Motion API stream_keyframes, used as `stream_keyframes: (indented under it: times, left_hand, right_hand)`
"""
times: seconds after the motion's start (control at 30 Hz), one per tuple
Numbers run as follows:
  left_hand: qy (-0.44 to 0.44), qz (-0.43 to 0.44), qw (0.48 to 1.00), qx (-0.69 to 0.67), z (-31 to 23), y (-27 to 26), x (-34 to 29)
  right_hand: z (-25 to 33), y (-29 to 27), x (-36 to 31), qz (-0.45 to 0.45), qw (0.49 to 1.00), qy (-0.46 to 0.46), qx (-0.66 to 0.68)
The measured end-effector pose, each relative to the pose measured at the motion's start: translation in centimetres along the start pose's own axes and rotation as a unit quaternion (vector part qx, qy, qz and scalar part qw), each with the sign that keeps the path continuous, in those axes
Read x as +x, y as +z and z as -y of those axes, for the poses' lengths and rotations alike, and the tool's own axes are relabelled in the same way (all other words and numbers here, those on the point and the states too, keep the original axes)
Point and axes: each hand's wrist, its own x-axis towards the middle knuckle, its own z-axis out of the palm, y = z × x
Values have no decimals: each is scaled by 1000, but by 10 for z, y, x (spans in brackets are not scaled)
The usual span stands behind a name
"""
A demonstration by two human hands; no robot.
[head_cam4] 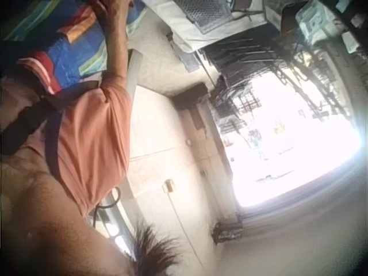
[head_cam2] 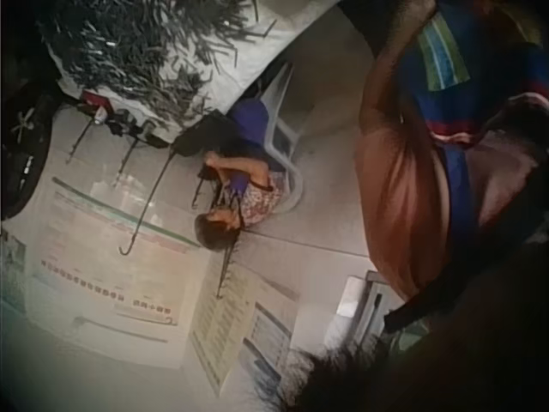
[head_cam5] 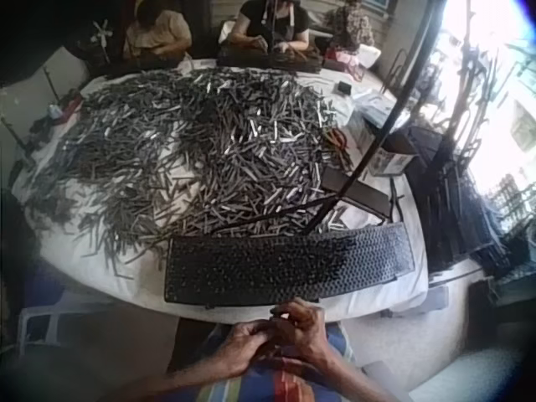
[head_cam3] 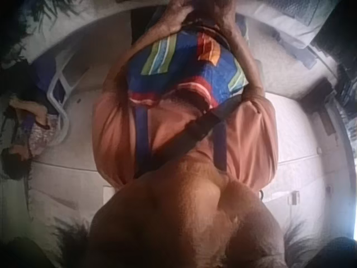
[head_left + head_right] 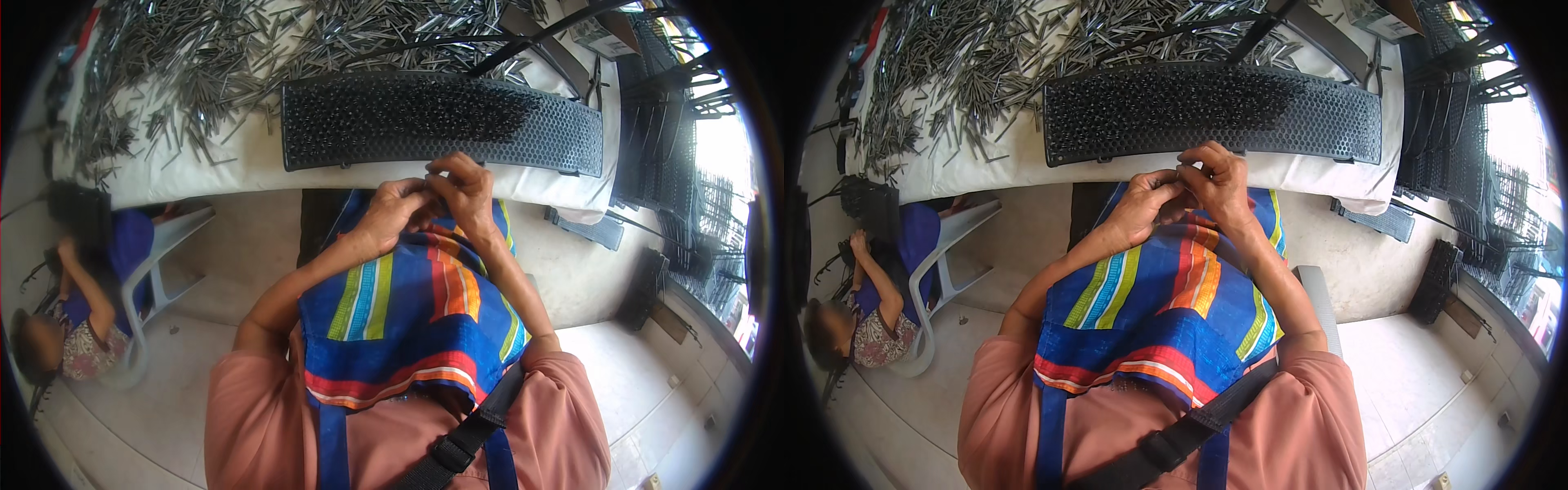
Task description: Assembling small metal decorative components into a perforated metal base.
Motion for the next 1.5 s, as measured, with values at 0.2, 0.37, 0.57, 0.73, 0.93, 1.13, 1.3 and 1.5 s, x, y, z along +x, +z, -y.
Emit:
stream_keyframes:
  times: [0.2,0.37,0.57,0.73,0.93,1.13,1.3,1.5]
  left_hand:
    - [-8,-31,999,-30,-2,-16,-5]
    - [-48,-120,987,-97,-12,-21,-20]
    - [-92,-14,991,-98,16,-40,-28]
    - [-46,14,998,33,18,-42,-28]
    - [-32,1,994,-107,11,-53,-27]
    - [12,-85,995,-52,2,-45,-23]
    - [-18,-23,998,-53,21,-58,-28]
    - [-29,-56,994,-90,-6,-41,-42]
  right_hand:
    - [16,14,14,79,982,136,109]
    - [16,38,28,-75,995,-39,55]
    - [22,59,50,-95,980,-153,-80]
    - [22,65,51,-75,948,-243,-193]
    - [27,54,54,-24,905,-309,-292]
    - [22,58,59,-15,910,-309,-277]
    - [27,65,55,4,906,-304,-295]
    - [37,48,31,80,970,-141,-181]
